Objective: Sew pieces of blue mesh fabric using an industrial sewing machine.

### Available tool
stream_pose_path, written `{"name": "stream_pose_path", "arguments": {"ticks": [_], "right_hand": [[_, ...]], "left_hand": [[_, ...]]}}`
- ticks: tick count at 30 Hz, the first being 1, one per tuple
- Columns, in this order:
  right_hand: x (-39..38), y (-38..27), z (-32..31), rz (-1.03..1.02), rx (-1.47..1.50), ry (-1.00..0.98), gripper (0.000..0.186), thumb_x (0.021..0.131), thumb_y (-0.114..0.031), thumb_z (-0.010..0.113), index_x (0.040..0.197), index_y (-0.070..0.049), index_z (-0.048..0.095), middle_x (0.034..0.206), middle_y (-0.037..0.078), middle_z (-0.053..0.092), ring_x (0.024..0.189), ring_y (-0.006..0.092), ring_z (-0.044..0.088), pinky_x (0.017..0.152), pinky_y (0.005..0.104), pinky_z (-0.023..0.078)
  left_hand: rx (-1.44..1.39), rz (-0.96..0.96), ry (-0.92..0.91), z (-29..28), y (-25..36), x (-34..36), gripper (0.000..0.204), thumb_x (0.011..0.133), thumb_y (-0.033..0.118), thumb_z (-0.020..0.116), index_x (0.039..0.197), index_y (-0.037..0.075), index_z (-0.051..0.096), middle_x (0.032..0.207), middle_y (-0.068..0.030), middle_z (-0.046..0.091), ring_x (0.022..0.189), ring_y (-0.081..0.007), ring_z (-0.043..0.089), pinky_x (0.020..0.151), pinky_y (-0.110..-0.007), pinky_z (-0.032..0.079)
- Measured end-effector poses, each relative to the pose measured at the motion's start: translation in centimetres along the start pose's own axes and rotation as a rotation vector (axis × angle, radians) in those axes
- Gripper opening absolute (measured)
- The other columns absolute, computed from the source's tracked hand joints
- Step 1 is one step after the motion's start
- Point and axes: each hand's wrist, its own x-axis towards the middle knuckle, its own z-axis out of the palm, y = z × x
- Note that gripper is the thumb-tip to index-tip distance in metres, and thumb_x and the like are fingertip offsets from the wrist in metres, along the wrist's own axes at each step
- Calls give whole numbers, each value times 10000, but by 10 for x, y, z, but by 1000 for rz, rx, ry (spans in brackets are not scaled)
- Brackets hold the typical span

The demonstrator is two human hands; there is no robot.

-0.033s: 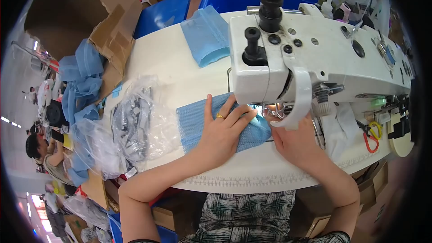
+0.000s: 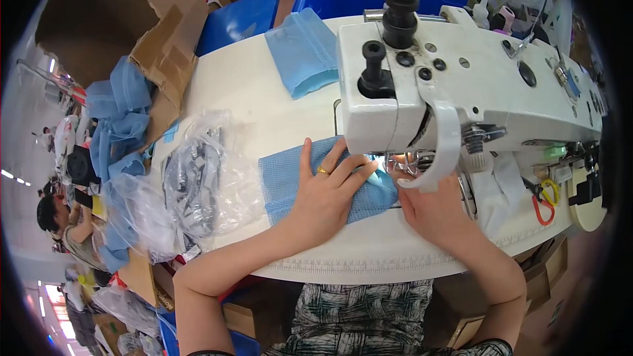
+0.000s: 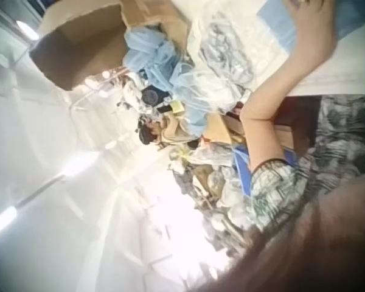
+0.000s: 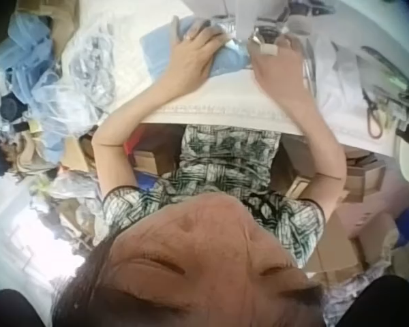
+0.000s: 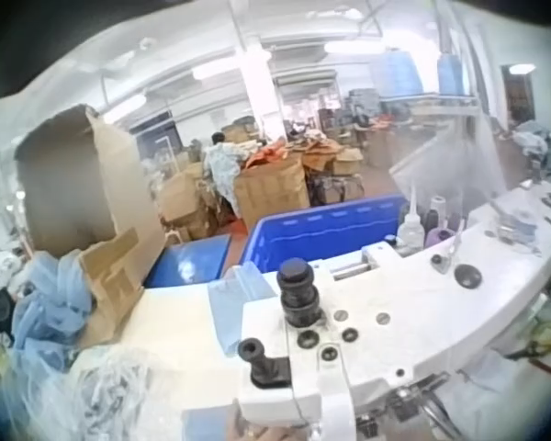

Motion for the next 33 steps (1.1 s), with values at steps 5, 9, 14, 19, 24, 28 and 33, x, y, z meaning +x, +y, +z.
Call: {"name": "stream_pose_path", "arguments": {"ticks": [5, 9, 14, 19, 24, 28, 33], "right_hand": [[0, -1, -3, -14, -40, 24, 350, 840, -98, 673, 1179, -119, 757, 891, 33, 705, 828, 270, 664, 944, 489, 454], [-1, 0, -8, -5, -121, 9, 291, 858, -108, 676, 1137, -121, 756, 993, 69, 699, 913, 295, 663, 918, 509, 468], [-1, 3, -8, 91, -23, -48, 268, 919, -168, 714, 1185, -154, 745, 1107, 84, 700, 995, 316, 670, 902, 508, 492], [-9, 4, 14, 239, -46, -133, 292, 966, -195, 724, 1258, -186, 739, 1184, 32, 726, 1065, 238, 691, 947, 462, 472], [-4, 3, 27, 81, -143, 108, 242, 886, -211, 746, 1110, -119, 748, 961, 103, 680, 922, 360, 649, 878, 570, 477], [0, -1, 26, 132, -67, -63, 290, 904, -177, 702, 1189, -136, 739, 1106, 124, 697, 1002, 365, 664, 939, 597, 459], [6, -10, 11, -31, -294, -38, 275, 999, -206, 617, 1269, -174, 659, 1148, -25, 700, 1063, 153, 704, 933, 641, 443]], "left_hand": [[-49, -33, -67, 2, -3, 2, 529, 820, -21, 674, 1325, 135, 649, 1360, -50, 590, 1492, -340, 412, 1210, -712, 106], [-77, -19, -75, 9, -6, 7, 493, 816, -10, 691, 1289, 127, 672, 1435, -74, 566, 1508, -345, 386, 1215, -698, 121], [-17, 6, -58, 13, -6, 8, 494, 806, -2, 703, 1284, 120, 686, 1473, -82, 548, 1514, -358, 371, 1213, -696, 129], [-13, 15, -43, 14, -4, 8, 516, 802, 2, 707, 1303, 122, 684, 1472, -84, 552, 1514, -362, 370, 1214, -692, 132], [-95, -5, -64, 7, -3, 8, 506, 807, -11, 693, 1300, 101, 679, 1431, -108, 570, 1512, -378, 375, 1231, -666, 147], [-188, -38, -23, 8, -5, 8, 503, 810, -28, 673, 1302, 79, 670, 1384, -125, 581, 1519, -390, 365, 1239, -664, 150], [-185, -11, -44, 9, -7, 9, 503, 810, -37, 659, 1304, 56, 661, 1344, -143, 574, 1529, -396, 347, 1245, -671, 152]]}}
